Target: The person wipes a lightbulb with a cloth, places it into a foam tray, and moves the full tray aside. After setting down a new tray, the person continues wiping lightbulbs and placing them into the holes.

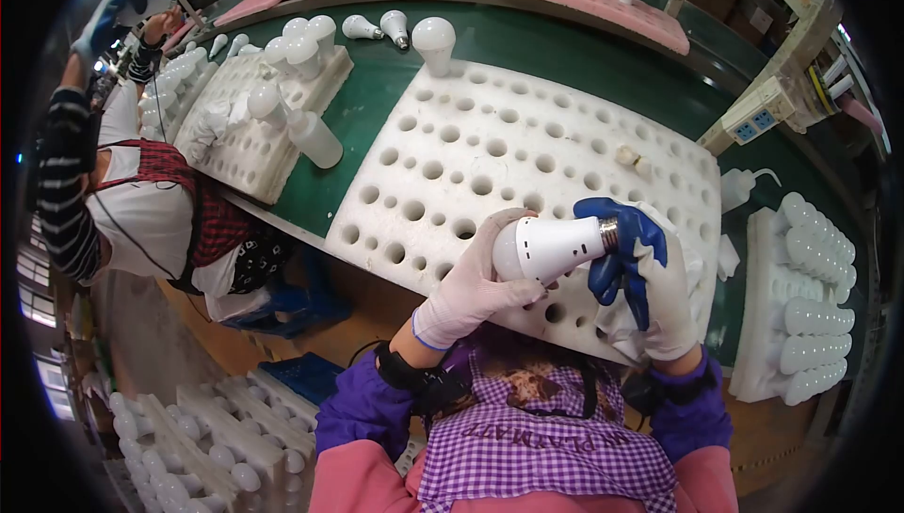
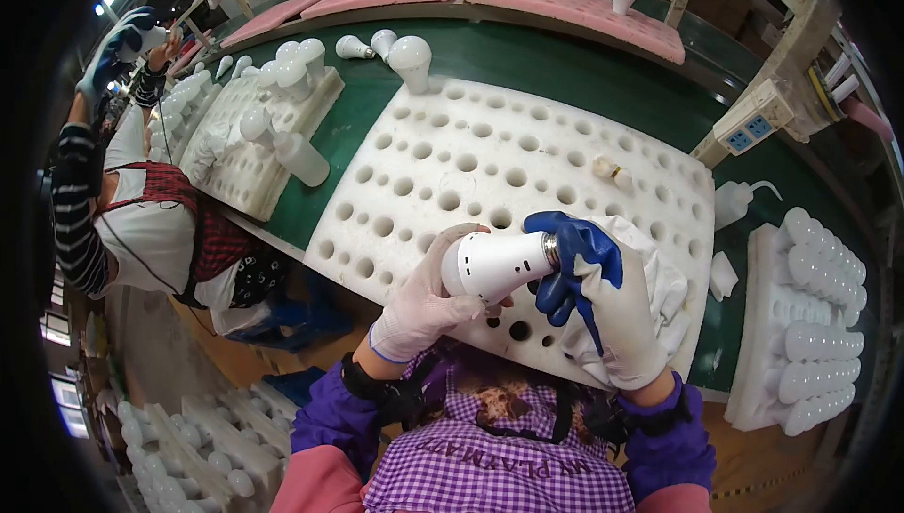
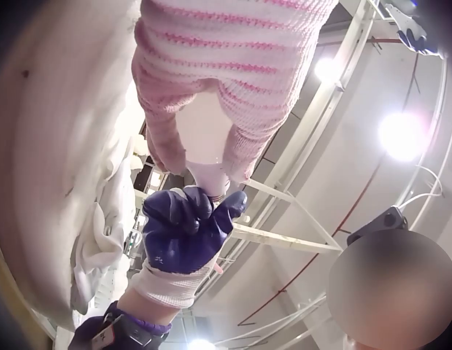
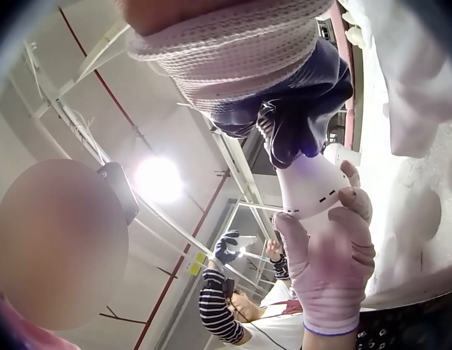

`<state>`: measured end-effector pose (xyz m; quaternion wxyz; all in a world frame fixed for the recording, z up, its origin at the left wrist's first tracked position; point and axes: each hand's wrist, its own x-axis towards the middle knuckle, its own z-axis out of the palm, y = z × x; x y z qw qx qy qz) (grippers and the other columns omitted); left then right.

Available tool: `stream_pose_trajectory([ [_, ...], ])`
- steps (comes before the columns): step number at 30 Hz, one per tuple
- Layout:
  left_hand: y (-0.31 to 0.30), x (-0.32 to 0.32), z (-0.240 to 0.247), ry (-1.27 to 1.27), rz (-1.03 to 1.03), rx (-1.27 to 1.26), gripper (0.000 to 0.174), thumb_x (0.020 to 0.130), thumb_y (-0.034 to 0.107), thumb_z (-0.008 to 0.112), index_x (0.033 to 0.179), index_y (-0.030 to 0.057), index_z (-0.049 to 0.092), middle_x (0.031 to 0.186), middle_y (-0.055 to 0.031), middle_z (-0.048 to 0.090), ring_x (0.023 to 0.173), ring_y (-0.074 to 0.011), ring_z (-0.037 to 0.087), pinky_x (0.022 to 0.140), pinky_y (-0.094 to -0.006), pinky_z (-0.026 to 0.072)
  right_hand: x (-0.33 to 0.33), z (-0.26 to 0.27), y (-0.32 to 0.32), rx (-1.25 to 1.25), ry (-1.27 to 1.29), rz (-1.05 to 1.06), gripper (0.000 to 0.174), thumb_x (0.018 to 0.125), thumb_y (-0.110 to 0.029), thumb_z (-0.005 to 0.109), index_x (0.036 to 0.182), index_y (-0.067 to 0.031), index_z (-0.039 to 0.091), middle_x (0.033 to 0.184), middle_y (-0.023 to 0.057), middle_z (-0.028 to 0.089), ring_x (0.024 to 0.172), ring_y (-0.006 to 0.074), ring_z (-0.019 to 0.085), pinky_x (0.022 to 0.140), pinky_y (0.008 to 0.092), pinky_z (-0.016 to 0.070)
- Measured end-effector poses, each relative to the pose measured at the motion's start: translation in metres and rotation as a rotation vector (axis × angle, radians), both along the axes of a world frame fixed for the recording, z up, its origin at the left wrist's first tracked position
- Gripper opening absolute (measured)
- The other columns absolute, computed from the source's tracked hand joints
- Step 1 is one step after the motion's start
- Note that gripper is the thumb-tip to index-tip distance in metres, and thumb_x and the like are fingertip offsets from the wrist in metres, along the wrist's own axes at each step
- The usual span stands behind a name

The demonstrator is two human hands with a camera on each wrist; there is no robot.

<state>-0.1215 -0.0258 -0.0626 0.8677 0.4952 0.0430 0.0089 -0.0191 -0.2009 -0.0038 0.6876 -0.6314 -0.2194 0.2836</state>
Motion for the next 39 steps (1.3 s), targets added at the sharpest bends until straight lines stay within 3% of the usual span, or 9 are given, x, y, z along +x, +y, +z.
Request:
stream_pose_trajectory([
  [11, -0.005, -0.001, -0.002, 0.061, 0.021, -0.047, 0.083, 0.07, 0.018, 0.078, 0.135, 0.0045, 0.029, 0.114, -0.015, 0.052, 0.09, -0.0232, 0.063, 0.076, -0.0329, 0.0533, 0.004, -0.005, 0.004, -0.047, 0.08, -0.026, 0.037, 0.095, -0.031, 0.05, 0.113, 0.0004, 0.06, 0.072, 0.0058, 0.06, 0.055, 0.0076, 0.055, 0.046, 0.0193, 0.0417],
  [17, -0.007, -0.001, 0.0, -0.001, 0.176, 0.394, 0.078, 0.071, 0.014, 0.076, 0.133, 0.0033, 0.03, 0.11, -0.0151, 0.054, 0.087, -0.0211, 0.063, 0.072, -0.0315, 0.0546, 0.018, 0.002, -0.003, -0.096, 0.097, 0.069, 0.033, 0.091, -0.023, 0.056, 0.114, 0.0002, 0.06, 0.076, 0.0064, 0.061, 0.061, 0.0095, 0.057, 0.052, 0.0214, 0.0449],
  [20, -0.003, -0.003, 0.006, 0.186, 0.173, 0.134, 0.069, 0.075, 0.009, 0.072, 0.131, 0.0019, 0.033, 0.108, -0.0123, 0.051, 0.086, -0.0146, 0.059, 0.071, -0.0254, 0.0529, 0.057, 0.0, -0.018, -0.356, -0.715, -0.379, 0.038, 0.079, -0.012, 0.064, 0.115, 0.0, 0.059, 0.094, 0.0126, 0.062, 0.085, 0.0231, 0.061, 0.079, 0.0292, 0.0476],
  [21, -0.002, -0.002, 0.003, 0.179, 0.164, 0.13, 0.069, 0.075, 0.009, 0.072, 0.131, 0.0019, 0.033, 0.108, -0.0123, 0.051, 0.086, -0.0146, 0.059, 0.071, -0.0254, 0.0529, 0.074, -0.002, -0.02, -0.352, -0.653, -0.484, 0.037, 0.077, -0.011, 0.064, 0.113, -0.0018, 0.06, 0.099, 0.0153, 0.062, 0.093, 0.0249, 0.06, 0.084, 0.0317, 0.0456],
  [23, -0.002, 0.0, -0.003, 0.175, 0.176, 0.16, 0.066, 0.075, 0.007, 0.071, 0.13, 0.0022, 0.033, 0.107, -0.0116, 0.052, 0.084, -0.0129, 0.059, 0.067, -0.0244, 0.0532, 0.099, -0.003, -0.018, -0.388, -0.756, -0.492, 0.037, 0.078, -0.018, 0.063, 0.112, -0.0036, 0.061, 0.108, 0.0156, 0.061, 0.1, 0.0249, 0.059, 0.086, 0.0341, 0.0448],
  [26, -0.005, 0.002, -0.005, 0.162, 0.194, 0.204, 0.069, 0.076, 0.01, 0.07, 0.132, 0.0003, 0.03, 0.104, -0.0142, 0.055, 0.079, -0.0166, 0.061, 0.064, -0.0271, 0.0538, 0.125, -0.026, -0.016, -0.866, -1.158, -0.372, 0.043, 0.084, -0.035, 0.058, 0.113, -0.0041, 0.06, 0.116, 0.0169, 0.059, 0.109, 0.0321, 0.054, 0.091, 0.039, 0.0427],
  [33, -0.004, 0.002, -0.007, 0.169, 0.236, 0.167, 0.072, 0.075, 0.013, 0.07, 0.133, -0.0012, 0.029, 0.102, -0.0172, 0.057, 0.076, -0.0214, 0.063, 0.063, -0.0291, 0.0536, 0.153, -0.058, -0.007, -0.611, -0.723, -0.367, 0.037, 0.08, -0.027, 0.066, 0.107, -0.0022, 0.062, 0.113, 0.0177, 0.059, 0.106, 0.034, 0.054, 0.094, 0.0391, 0.0412],
  [36, -0.005, 0.003, -0.005, 0.187, 0.244, 0.191, 0.072, 0.075, 0.012, 0.069, 0.132, -0.0013, 0.029, 0.102, -0.0173, 0.056, 0.076, -0.0218, 0.063, 0.063, -0.0293, 0.0537, 0.149, -0.077, -0.011, -0.668, -0.993, -0.243, 0.035, 0.079, -0.025, 0.067, 0.104, -0.0017, 0.062, 0.108, 0.016, 0.061, 0.102, 0.0332, 0.056, 0.089, 0.0381, 0.0439],
  [39, -0.005, 0.003, -0.007, 0.178, 0.247, 0.164, 0.071, 0.075, 0.01, 0.068, 0.132, -0.0013, 0.028, 0.102, -0.0173, 0.056, 0.076, -0.0216, 0.063, 0.063, -0.0296, 0.0538, 0.137, -0.071, -0.008, -0.646, -0.843, -0.206, 0.031, 0.078, -0.023, 0.067, 0.1, -0.002, 0.063, 0.104, 0.0141, 0.061, 0.098, 0.0316, 0.057, 0.085, 0.0382, 0.0454],
])
